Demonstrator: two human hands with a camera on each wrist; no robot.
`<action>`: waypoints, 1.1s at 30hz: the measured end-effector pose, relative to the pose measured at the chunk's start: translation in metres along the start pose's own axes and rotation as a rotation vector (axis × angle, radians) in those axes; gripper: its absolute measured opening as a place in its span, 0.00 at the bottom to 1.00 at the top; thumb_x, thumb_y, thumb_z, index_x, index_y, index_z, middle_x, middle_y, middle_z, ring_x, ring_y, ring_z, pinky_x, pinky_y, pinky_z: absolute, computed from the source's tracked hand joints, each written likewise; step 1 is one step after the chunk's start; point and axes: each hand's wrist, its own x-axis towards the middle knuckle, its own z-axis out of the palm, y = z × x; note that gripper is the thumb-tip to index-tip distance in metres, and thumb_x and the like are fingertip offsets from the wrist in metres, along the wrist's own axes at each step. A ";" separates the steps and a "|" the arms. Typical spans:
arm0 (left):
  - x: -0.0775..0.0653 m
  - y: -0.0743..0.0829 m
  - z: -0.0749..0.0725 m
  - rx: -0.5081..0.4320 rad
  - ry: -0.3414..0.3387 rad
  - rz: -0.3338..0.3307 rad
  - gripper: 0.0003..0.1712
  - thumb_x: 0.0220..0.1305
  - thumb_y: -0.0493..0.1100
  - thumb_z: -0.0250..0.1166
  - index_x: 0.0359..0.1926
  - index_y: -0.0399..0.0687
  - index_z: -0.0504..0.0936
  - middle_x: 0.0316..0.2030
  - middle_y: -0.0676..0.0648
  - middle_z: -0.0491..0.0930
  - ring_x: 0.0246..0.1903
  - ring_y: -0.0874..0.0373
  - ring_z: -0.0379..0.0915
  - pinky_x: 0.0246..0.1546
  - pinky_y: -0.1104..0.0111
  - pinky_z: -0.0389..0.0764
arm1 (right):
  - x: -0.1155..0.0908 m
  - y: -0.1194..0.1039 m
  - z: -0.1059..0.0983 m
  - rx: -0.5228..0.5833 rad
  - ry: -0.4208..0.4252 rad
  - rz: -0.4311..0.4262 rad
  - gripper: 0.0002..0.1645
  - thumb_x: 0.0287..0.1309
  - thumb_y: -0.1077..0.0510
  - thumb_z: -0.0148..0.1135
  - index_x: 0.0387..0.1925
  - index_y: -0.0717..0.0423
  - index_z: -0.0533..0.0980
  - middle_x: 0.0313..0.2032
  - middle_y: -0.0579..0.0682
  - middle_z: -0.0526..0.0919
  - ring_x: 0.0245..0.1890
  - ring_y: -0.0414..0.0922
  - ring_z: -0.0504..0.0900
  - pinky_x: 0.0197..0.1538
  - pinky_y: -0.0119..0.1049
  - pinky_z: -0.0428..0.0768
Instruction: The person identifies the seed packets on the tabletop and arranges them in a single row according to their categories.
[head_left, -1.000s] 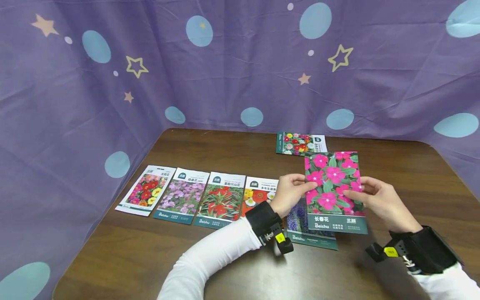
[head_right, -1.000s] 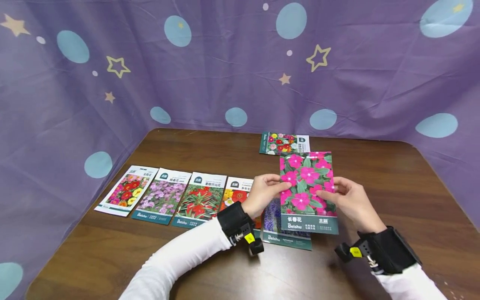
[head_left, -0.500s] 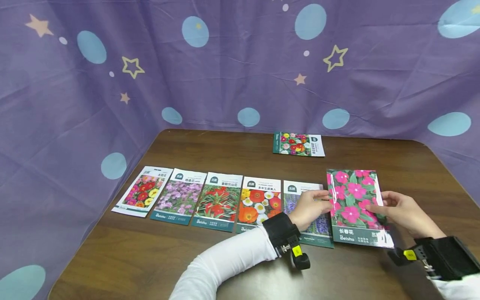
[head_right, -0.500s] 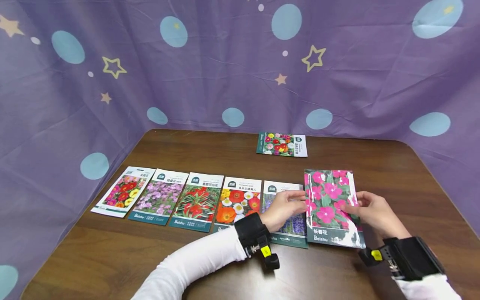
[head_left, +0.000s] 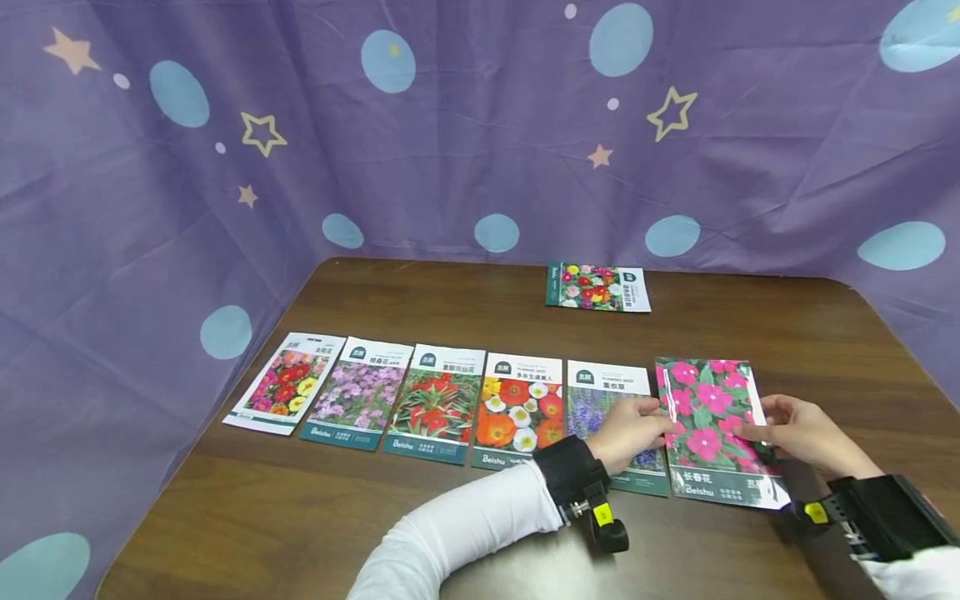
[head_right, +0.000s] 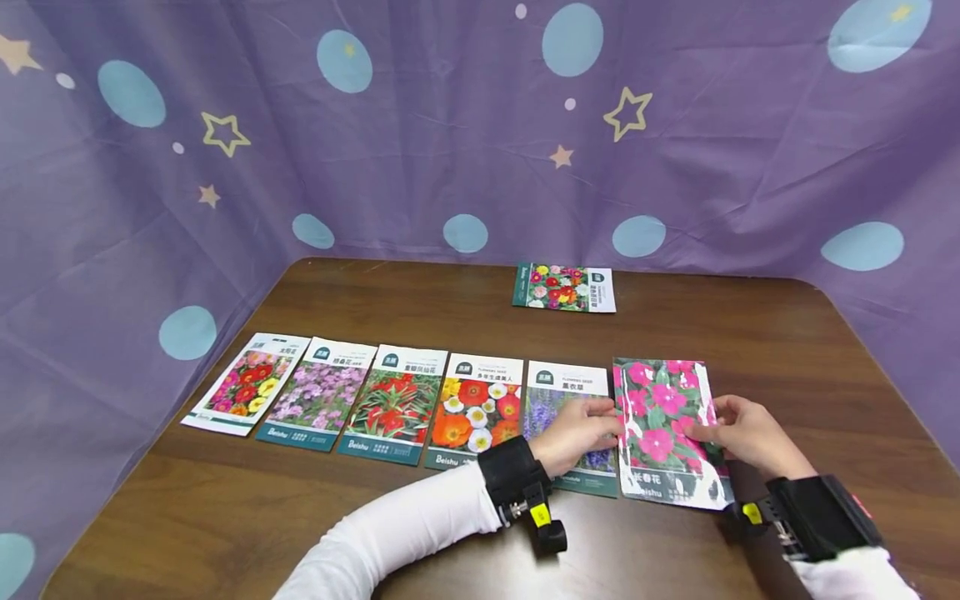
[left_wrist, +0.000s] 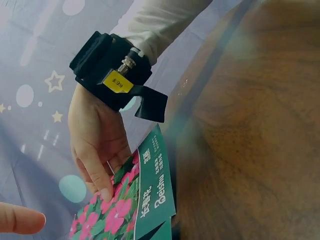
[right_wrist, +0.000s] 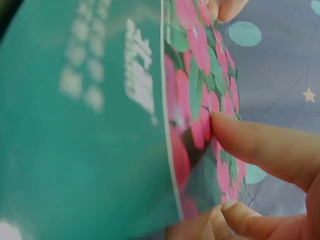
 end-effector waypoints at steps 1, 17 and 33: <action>0.000 0.000 0.000 -0.001 -0.010 -0.001 0.27 0.54 0.29 0.59 0.57 0.24 0.66 0.52 0.36 0.72 0.42 0.50 0.77 0.44 0.64 0.78 | 0.001 0.000 0.000 -0.014 0.005 0.000 0.38 0.53 0.51 0.64 0.49 0.80 0.60 0.30 0.53 0.77 0.26 0.41 0.75 0.29 0.36 0.78; -0.006 -0.002 -0.002 0.026 -0.073 -0.014 0.26 0.54 0.30 0.59 0.55 0.27 0.69 0.54 0.39 0.73 0.42 0.50 0.78 0.44 0.67 0.78 | 0.005 0.002 0.002 -0.215 0.006 0.005 0.42 0.50 0.45 0.65 0.46 0.79 0.61 0.30 0.57 0.74 0.28 0.45 0.71 0.27 0.35 0.69; -0.009 -0.001 -0.002 0.028 -0.099 -0.020 0.26 0.55 0.30 0.58 0.56 0.27 0.68 0.55 0.39 0.72 0.44 0.53 0.77 0.46 0.66 0.77 | 0.009 0.003 0.006 -0.254 0.021 0.026 0.46 0.46 0.42 0.67 0.47 0.77 0.59 0.30 0.61 0.73 0.31 0.53 0.72 0.29 0.38 0.67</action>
